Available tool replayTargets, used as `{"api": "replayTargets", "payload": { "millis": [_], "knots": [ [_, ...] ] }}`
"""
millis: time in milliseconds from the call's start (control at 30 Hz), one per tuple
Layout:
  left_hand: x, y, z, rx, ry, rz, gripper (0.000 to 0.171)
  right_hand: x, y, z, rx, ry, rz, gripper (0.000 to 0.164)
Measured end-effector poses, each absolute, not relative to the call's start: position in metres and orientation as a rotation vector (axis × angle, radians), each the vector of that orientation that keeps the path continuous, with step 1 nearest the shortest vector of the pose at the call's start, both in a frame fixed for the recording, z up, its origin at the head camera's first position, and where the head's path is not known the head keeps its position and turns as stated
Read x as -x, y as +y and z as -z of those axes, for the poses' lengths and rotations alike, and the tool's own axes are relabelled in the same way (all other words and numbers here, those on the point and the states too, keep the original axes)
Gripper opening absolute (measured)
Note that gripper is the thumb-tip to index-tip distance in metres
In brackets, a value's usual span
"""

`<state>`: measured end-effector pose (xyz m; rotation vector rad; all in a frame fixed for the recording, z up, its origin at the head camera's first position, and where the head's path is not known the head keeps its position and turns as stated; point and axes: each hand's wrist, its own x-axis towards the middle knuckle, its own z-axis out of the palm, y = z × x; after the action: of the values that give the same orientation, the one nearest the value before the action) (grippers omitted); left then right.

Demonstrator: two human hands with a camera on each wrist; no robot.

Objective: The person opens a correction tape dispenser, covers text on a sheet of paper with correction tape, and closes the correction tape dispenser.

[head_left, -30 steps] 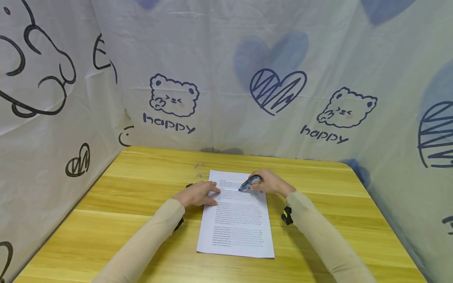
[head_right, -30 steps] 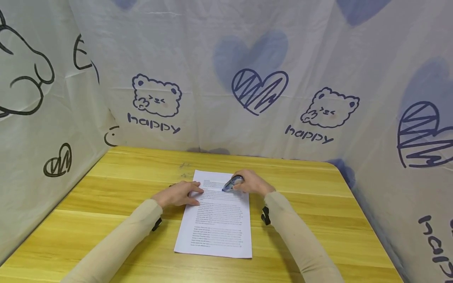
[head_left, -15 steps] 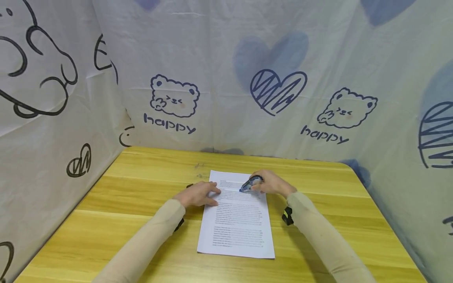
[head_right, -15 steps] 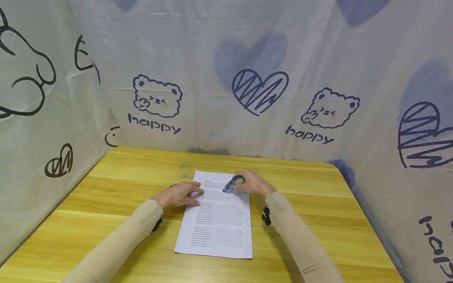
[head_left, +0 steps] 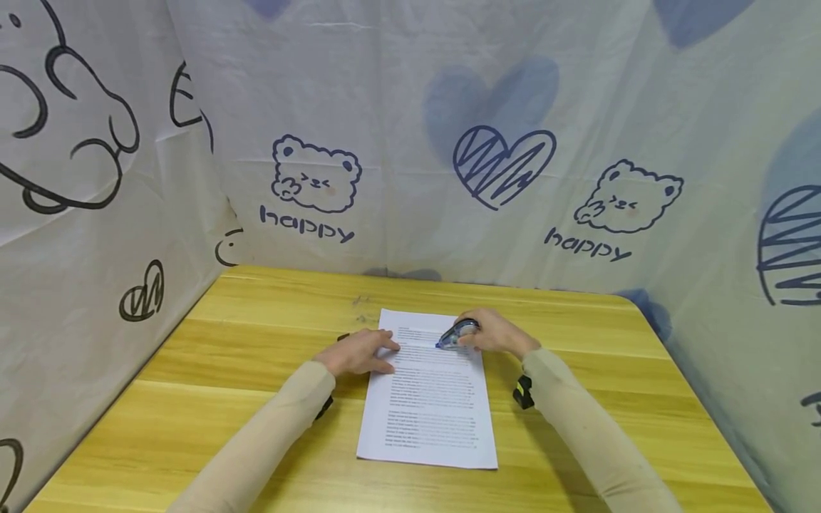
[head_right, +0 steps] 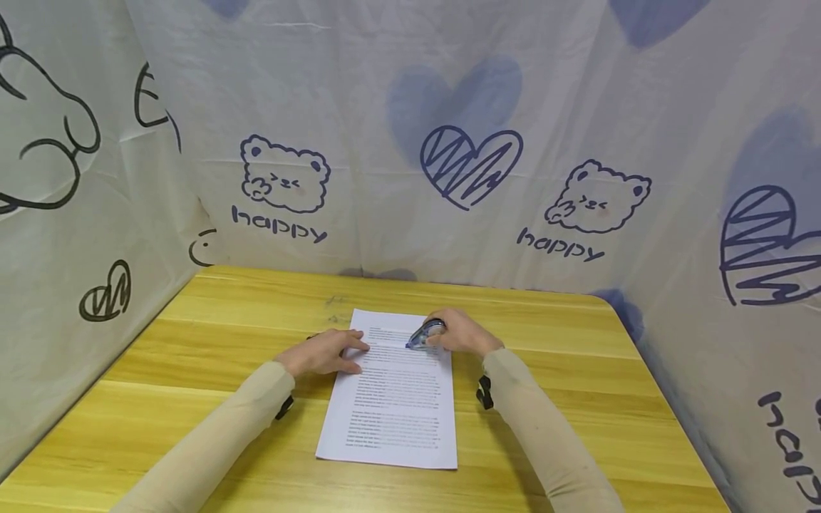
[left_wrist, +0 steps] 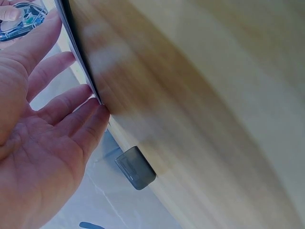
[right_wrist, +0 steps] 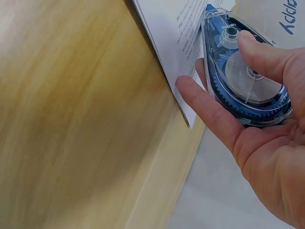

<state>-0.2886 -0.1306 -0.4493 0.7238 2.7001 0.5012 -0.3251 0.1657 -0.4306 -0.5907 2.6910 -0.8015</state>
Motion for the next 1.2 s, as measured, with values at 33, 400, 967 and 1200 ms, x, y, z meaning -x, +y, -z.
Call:
{"api": "replayTargets", "payload": {
  "millis": [33,400,967,1200],
  "knots": [
    [0.289,-0.131,0.450,-0.724,2.701,-0.500,0.048,0.325,0.166,0.430,0.593,2.693,0.801,0.036],
    [0.290,-0.131,0.451,-0.738,2.709,-0.492,0.049,0.327,0.169,0.431,0.608,2.698,0.799,0.034],
    [0.290,-0.131,0.451,-0.738,2.695,-0.508,0.048,0.327,0.177,0.432,0.593,2.691,0.798,0.034],
    [0.290,-0.131,0.452,-0.763,2.691,-0.495,0.050,0.326,0.178,0.431,0.580,2.661,0.834,0.033]
  ]
}}
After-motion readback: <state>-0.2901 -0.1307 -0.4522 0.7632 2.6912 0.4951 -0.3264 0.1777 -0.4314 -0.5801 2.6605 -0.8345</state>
